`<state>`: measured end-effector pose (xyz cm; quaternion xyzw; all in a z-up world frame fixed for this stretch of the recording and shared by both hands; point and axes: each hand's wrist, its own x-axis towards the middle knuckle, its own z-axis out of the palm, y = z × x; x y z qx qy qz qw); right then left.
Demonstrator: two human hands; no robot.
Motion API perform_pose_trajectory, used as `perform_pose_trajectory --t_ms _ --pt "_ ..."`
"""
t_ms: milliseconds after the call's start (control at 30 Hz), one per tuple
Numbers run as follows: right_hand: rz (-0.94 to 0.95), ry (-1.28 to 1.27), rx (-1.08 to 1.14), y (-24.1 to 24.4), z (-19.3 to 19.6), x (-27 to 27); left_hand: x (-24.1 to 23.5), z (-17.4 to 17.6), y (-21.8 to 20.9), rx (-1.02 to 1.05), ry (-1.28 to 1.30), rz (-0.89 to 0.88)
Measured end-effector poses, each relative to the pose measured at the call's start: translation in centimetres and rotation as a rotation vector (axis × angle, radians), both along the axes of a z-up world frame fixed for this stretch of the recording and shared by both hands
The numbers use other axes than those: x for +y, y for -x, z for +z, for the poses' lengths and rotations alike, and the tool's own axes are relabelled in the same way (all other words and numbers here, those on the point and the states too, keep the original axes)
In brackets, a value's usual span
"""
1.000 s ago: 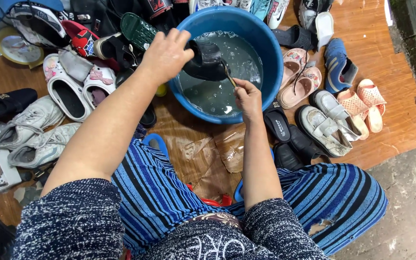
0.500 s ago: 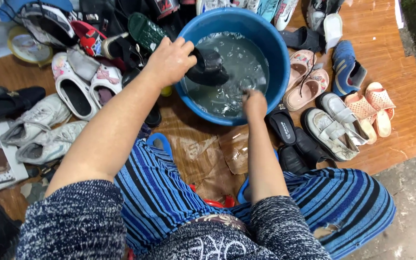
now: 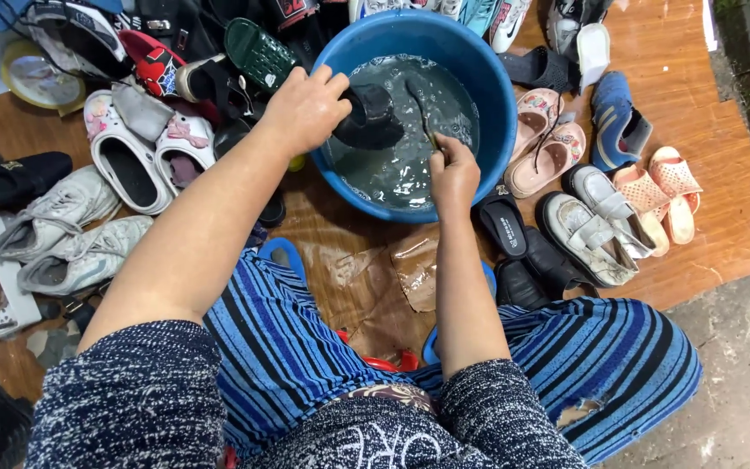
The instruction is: The person scrubs a black shoe with a brush in a blue basin of water, then wipes the shoe with a red cloth. The person then wipes the floor with the cloth and picks up a pair of white sneakers.
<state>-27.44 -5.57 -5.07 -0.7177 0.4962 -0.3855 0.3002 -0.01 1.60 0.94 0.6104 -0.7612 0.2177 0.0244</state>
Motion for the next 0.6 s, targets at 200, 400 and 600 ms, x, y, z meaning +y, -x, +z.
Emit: perform_pose_trajectory --t_ms 200,400,600 --pt "0.161 -0.111 -0.19 -2.0 1.2 2.3 -0.1 1.3 0.0 0.149 -0.036 0.022" --pt "-0.054 -0.161 -0.072 0.2 -1.2 0.1 0.0 0.4 0.2 0.203 -0.102 0.005" --pt "-0.056 -0.488 -0.343 -1.2 -0.6 -0.8 0.1 0.9 1.3 0.176 -0.005 -0.076"
